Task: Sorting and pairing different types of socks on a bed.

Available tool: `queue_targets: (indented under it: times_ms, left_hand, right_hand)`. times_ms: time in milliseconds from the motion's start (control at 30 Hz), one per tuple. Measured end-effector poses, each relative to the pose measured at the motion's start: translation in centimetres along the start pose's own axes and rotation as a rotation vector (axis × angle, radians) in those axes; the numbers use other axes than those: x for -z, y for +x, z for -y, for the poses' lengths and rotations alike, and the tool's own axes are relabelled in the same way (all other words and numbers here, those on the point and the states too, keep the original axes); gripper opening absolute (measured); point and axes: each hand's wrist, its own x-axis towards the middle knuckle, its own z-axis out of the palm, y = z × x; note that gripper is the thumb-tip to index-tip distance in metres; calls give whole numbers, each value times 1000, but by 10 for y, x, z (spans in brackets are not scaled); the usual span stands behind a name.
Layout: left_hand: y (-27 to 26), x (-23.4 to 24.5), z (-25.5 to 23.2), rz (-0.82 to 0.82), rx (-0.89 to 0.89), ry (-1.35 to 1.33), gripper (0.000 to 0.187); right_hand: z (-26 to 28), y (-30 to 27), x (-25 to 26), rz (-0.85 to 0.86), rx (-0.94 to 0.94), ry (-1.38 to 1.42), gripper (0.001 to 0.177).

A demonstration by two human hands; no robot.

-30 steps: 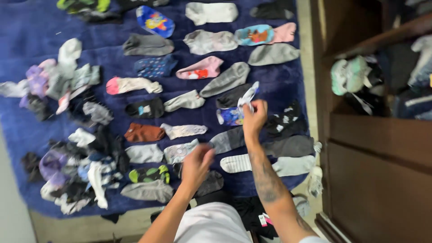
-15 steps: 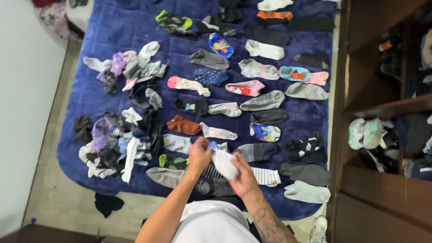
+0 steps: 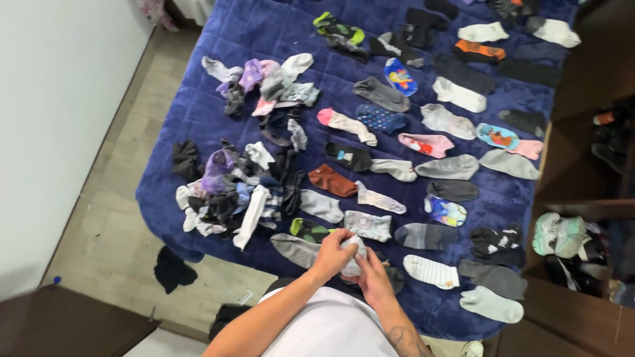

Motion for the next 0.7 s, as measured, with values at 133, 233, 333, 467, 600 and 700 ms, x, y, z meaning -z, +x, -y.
queue_targets:
  times_ms: [133,233,333,467,600,700]
  left_hand:
    - [-11,69,17,-239,-65,398,27]
    - [-2,150,45,-423,60,468,22]
    - [11,225,47,-676,32,556,24]
    - [46,294,13,-901,-9,632,30]
    - [90,337,-17,-1087,-177,897,48]
    - [114,352,-6,-1122,-158,1152,41]
  right_hand:
    - [-80,85,61,-351,-241,-7,34]
    - [-53,204,126,-233,-269,62,30]
    - [141,175,-34,140,340,193,54]
    - [210,136,-154,87,565,156,53]
    - [146,175,-150,125,426,-160,45]
    - [60,179,-148,82,329,-282,39]
